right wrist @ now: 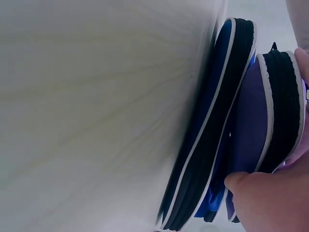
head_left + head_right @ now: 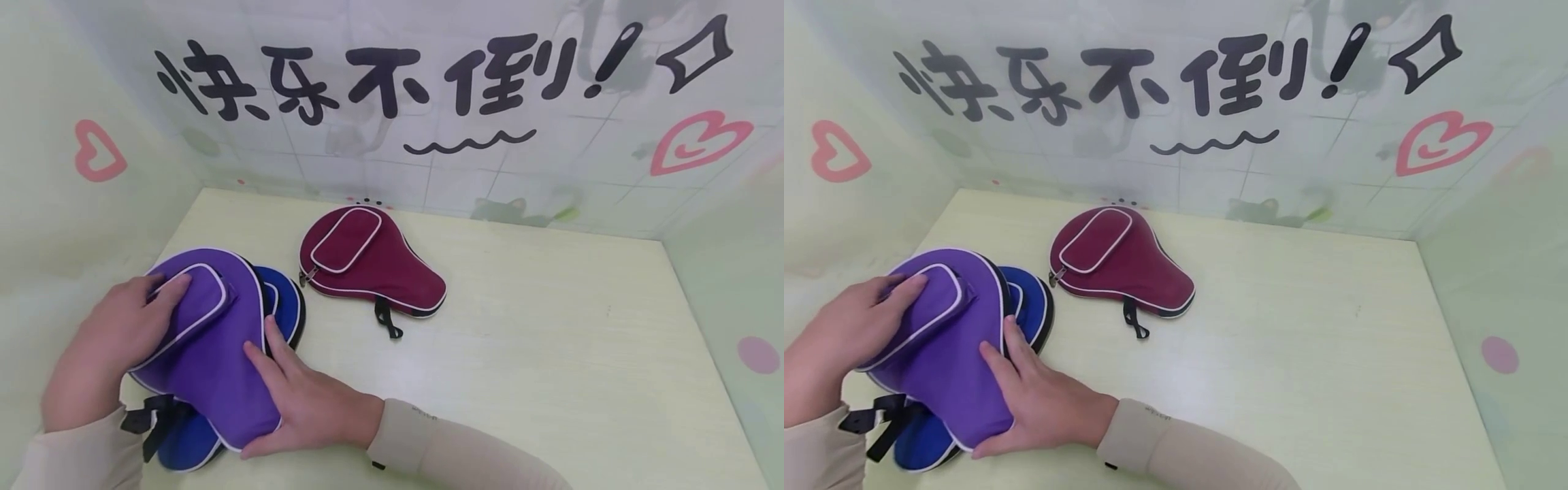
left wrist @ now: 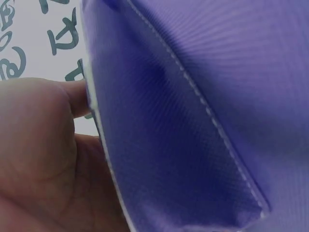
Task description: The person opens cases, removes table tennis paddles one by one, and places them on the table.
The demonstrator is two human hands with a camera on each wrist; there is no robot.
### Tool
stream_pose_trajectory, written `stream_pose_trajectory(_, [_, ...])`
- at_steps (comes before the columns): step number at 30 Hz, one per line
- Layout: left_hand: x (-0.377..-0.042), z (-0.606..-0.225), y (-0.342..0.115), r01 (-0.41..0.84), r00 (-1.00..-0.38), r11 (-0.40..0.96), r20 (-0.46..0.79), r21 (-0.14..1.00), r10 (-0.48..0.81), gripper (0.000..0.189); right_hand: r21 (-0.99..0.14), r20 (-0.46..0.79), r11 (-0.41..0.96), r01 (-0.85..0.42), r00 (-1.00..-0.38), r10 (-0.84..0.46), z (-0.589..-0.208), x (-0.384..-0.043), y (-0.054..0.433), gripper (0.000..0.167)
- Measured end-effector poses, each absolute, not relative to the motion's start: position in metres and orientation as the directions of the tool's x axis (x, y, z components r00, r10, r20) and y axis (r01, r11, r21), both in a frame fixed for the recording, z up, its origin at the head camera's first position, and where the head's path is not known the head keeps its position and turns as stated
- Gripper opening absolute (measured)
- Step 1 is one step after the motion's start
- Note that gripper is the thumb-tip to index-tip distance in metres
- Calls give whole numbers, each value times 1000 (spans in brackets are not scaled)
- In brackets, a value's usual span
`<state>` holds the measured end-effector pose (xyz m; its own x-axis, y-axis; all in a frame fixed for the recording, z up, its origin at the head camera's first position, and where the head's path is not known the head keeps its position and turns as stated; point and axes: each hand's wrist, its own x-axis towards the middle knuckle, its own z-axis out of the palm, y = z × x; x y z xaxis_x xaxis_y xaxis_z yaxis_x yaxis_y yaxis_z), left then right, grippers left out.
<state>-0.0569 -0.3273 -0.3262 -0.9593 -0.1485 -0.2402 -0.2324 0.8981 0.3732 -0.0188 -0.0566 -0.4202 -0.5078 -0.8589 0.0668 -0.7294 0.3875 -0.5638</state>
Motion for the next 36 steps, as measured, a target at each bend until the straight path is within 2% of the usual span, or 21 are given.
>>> stream_pose_trajectory(4, [-57,-325,-334,-282,-949,867,-251,410,-190,83,-557,84,381,-738,-507,-858,-420,-20,-57,130])
stream_pose_trajectory(10, [-56,-325,-343,-368,-913,825,-334,430,-233,89,-557,89,377,-740,-504,-859,-420,-22,-56,130])
stream_pose_trajectory(16, [-60,-324,-342,-361,-919,814,-324,456,-226,89,-621,108,322,-715,-485,-868,-417,-25,-55,129])
stream_pose_trajectory(22, [-66,-319,-337,-349,-929,810,-289,471,-232,88,-608,141,299,-736,-470,-871,-409,-30,-51,128])
stream_pose_trajectory(27, [-79,-300,-316,-323,-941,843,-244,429,-236,89,-629,194,297,-718,-514,-835,-400,-34,-42,128])
stream_pose_trajectory(31, [-95,-282,-287,-307,-948,862,-212,403,-238,91,-676,229,301,-672,-580,-782,-391,-40,-28,128])
stream_pose_trajectory(36, [-115,-270,-242,-255,-965,867,-164,427,-203,93,-740,245,315,-594,-674,-697,-382,-48,1,128])
